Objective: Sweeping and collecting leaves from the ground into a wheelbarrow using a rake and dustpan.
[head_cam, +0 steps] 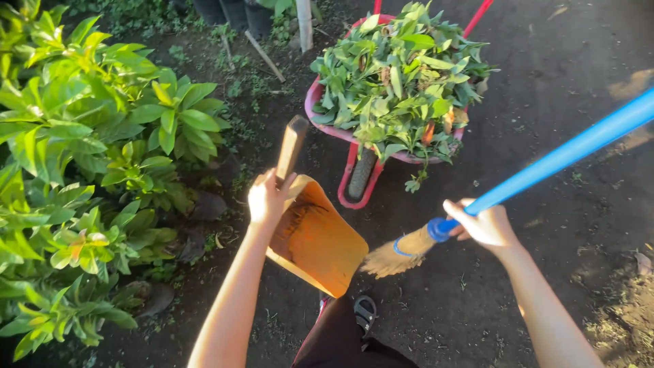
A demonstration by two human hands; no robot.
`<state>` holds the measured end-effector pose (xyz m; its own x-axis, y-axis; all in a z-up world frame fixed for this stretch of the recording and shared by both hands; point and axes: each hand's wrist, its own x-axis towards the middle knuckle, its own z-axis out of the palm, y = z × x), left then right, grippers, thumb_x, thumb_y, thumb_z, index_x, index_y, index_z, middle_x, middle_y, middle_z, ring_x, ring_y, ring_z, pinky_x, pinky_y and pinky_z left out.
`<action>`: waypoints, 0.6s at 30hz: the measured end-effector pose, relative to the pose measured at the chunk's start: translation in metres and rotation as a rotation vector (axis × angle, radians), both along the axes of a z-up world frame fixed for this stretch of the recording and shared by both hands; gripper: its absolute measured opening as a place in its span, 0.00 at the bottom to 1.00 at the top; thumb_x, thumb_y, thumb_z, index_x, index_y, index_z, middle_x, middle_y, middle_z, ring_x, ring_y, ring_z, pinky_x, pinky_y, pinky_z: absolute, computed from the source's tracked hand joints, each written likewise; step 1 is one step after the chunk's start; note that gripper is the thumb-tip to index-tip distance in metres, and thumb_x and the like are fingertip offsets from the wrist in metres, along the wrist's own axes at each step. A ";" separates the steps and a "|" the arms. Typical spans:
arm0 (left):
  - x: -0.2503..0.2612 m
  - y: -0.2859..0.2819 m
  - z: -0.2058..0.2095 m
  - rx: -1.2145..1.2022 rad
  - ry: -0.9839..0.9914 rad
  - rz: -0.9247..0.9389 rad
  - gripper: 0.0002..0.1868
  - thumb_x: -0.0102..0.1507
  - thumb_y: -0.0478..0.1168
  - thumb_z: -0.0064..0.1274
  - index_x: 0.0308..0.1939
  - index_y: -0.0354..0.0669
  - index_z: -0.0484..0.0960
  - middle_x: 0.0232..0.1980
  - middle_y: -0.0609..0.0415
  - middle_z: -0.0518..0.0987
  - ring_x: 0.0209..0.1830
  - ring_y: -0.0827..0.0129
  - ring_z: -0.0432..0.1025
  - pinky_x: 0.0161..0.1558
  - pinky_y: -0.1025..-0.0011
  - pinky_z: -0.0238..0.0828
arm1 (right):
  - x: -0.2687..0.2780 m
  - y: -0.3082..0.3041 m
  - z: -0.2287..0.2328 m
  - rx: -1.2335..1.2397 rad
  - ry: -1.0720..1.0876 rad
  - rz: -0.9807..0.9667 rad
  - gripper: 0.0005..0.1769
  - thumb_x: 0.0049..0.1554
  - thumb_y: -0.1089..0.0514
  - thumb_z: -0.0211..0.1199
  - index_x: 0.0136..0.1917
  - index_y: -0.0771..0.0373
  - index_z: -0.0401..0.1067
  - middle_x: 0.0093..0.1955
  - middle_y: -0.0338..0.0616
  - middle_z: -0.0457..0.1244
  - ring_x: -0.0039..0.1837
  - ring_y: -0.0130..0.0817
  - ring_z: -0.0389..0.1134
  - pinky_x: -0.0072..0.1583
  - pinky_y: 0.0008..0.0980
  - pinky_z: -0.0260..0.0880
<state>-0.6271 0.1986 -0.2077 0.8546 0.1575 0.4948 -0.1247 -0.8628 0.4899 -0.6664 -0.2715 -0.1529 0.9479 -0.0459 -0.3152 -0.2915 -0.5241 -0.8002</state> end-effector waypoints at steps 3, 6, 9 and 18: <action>-0.005 0.002 -0.018 -0.138 0.260 -0.003 0.19 0.64 0.51 0.63 0.38 0.36 0.80 0.29 0.51 0.79 0.29 0.56 0.76 0.35 0.62 0.72 | -0.019 0.018 -0.035 -0.042 0.150 -0.061 0.27 0.58 0.38 0.63 0.41 0.66 0.80 0.32 0.47 0.70 0.34 0.33 0.74 0.35 0.31 0.77; -0.005 0.007 -0.025 -0.206 0.489 -0.042 0.22 0.63 0.51 0.65 0.46 0.35 0.81 0.30 0.46 0.79 0.29 0.55 0.77 0.34 0.63 0.72 | -0.031 0.028 -0.090 -0.077 0.185 -0.075 0.31 0.56 0.33 0.61 0.40 0.65 0.80 0.30 0.47 0.69 0.33 0.33 0.74 0.33 0.34 0.76; 0.011 0.012 -0.058 -0.241 0.398 -0.198 0.17 0.60 0.46 0.65 0.41 0.34 0.83 0.42 0.46 0.77 0.30 0.56 0.77 0.35 0.65 0.73 | -0.038 0.044 -0.123 -0.167 0.333 -0.039 0.33 0.56 0.29 0.59 0.43 0.63 0.80 0.30 0.49 0.69 0.32 0.33 0.73 0.33 0.32 0.75; 0.092 0.049 -0.122 -0.126 0.571 -0.377 0.14 0.59 0.43 0.61 0.48 0.48 0.87 0.42 0.51 0.80 0.42 0.53 0.78 0.44 0.61 0.74 | -0.050 0.106 -0.197 -0.092 0.494 -0.182 0.33 0.55 0.26 0.55 0.48 0.56 0.77 0.32 0.40 0.67 0.29 0.28 0.71 0.29 0.27 0.71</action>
<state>-0.5347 0.2477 -0.3299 0.9833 -0.1744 -0.0512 -0.0974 -0.7435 0.6616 -0.7169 -0.1656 -0.3504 0.6617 -0.2445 -0.7088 -0.7147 -0.4912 -0.4978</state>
